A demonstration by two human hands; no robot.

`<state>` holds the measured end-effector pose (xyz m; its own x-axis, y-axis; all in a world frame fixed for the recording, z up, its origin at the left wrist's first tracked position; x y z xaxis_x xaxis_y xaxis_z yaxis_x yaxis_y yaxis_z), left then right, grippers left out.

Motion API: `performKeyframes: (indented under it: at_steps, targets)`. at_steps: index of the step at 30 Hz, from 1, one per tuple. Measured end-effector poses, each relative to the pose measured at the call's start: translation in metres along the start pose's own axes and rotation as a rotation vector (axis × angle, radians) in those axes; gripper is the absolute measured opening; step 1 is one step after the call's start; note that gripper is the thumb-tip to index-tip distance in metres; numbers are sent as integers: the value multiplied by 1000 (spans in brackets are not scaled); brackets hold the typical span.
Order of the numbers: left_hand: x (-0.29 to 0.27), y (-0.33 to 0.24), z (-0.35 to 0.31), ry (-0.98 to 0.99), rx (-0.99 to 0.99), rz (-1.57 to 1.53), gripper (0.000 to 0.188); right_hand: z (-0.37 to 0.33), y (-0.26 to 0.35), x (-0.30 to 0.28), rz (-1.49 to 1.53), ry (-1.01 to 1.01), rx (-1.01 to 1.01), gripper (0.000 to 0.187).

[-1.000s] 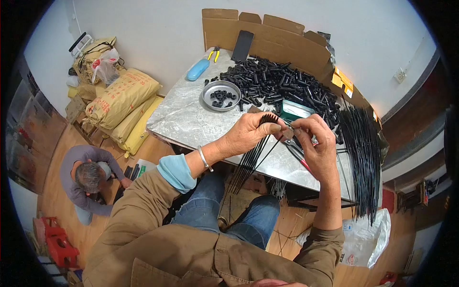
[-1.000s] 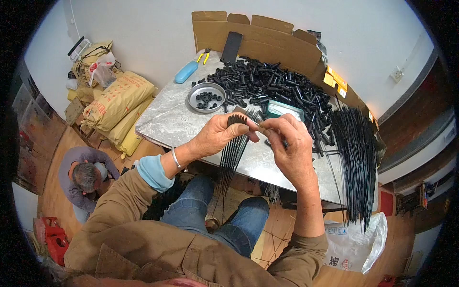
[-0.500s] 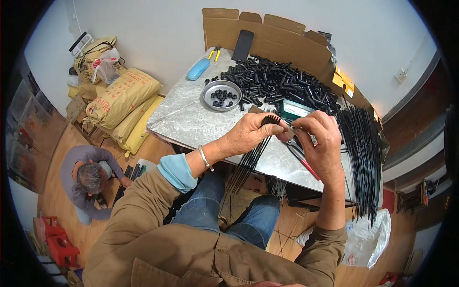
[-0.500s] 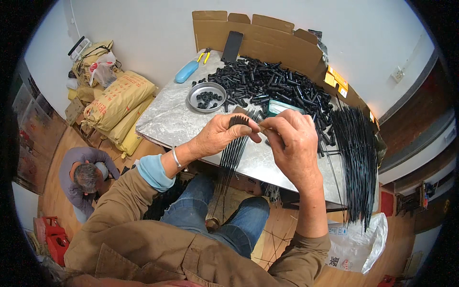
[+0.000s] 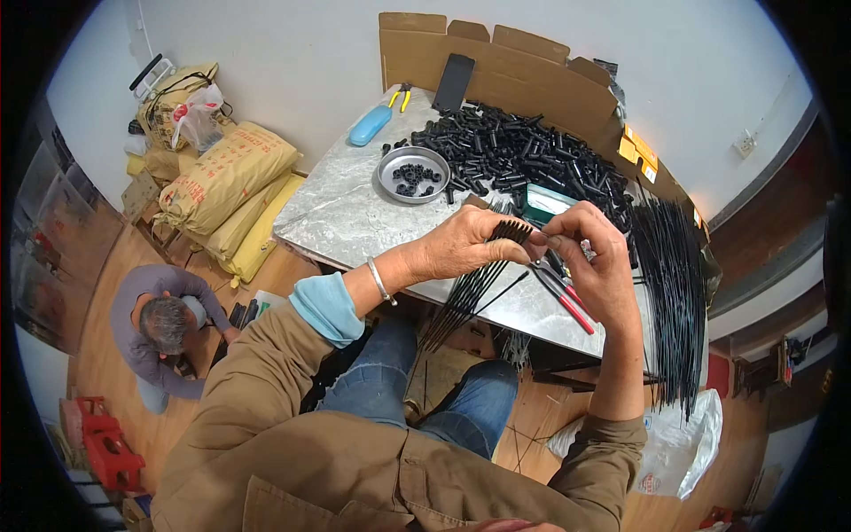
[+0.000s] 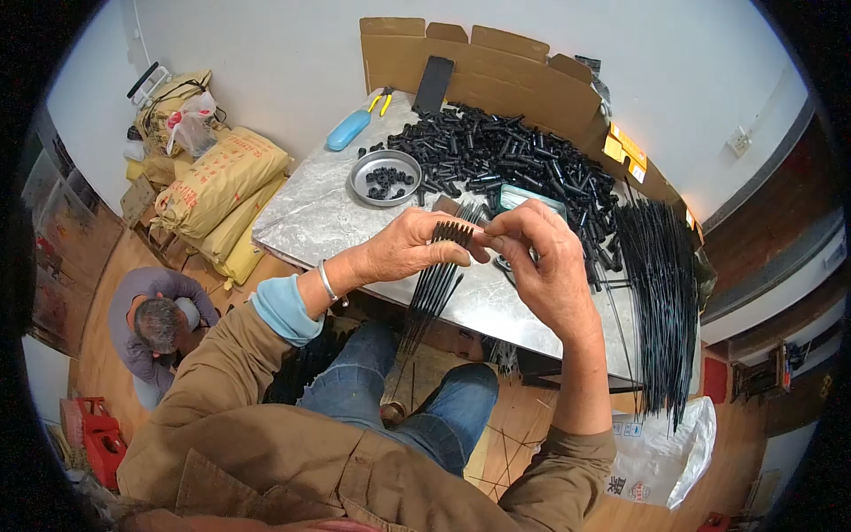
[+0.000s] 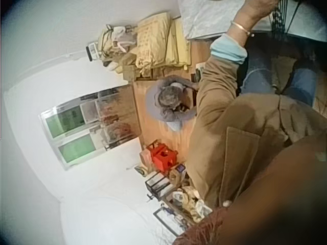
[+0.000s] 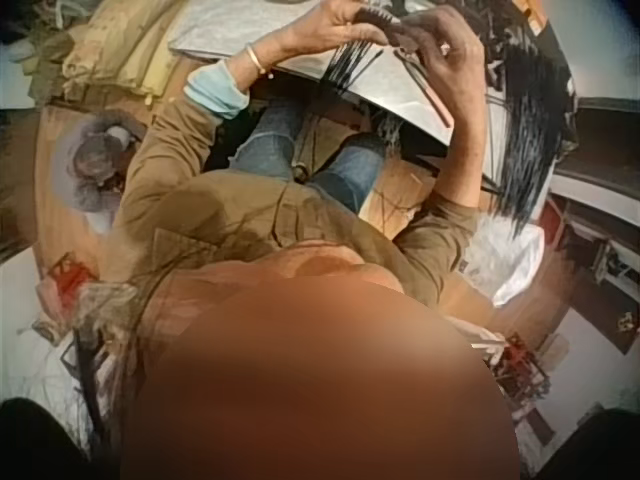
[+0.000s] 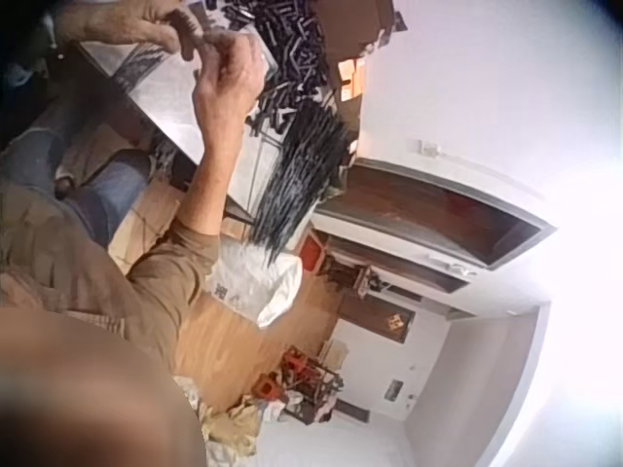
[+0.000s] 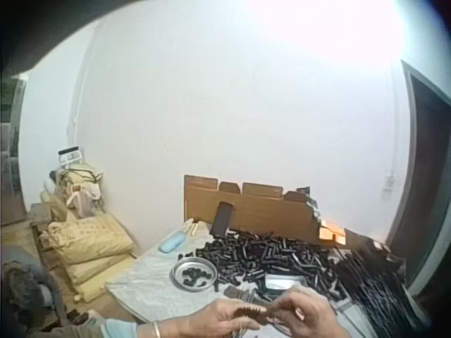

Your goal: Assembling industrial components by inserting multiple rods into a central hub and securing them using pliers.

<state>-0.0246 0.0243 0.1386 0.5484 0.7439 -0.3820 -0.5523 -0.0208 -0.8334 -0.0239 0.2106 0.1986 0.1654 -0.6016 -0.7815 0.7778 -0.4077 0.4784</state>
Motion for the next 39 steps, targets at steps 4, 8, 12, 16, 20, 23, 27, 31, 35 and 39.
performKeyframes:
  at_steps: [4,8,12,16,20,23,27,31,35,39]
  targets:
    - [-3,3,5,5,-34,71,20,3,4,-3,-166,-10,-71,8]
    - [-7,7,5,17,43,193,21,5,-1,0,-82,-24,-69,7]
    - [-12,13,5,24,42,306,28,8,-3,3,9,-15,-65,8]
    - [-15,17,6,9,65,304,32,9,2,4,-137,-85,-80,9]
    - [-13,19,7,-32,77,283,33,8,1,6,-105,-96,-63,9]
    - [-14,16,6,-56,71,239,32,10,3,7,-18,-71,10,9]
    - [-16,22,7,-60,51,276,31,13,2,4,-82,-84,-31,8]
    - [-17,23,8,-63,57,305,30,14,1,3,-140,-85,-41,9]
    - [-17,20,10,-56,51,283,30,15,2,1,-168,-83,-72,9]
    - [-18,19,10,-47,43,287,29,17,2,0,-218,-96,-99,9]
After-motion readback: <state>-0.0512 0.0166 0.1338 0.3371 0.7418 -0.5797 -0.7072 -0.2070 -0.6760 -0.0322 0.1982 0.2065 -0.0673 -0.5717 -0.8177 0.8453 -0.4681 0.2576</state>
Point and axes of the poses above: each hand's wrist, its own z-axis towards the middle knuckle, its own x-axis out of the palm, y = z × x, the point moved 2 cm from there along z, towards the middle knuckle, and after that the axes turned 12 degrees about y, right-handed, at the moved point
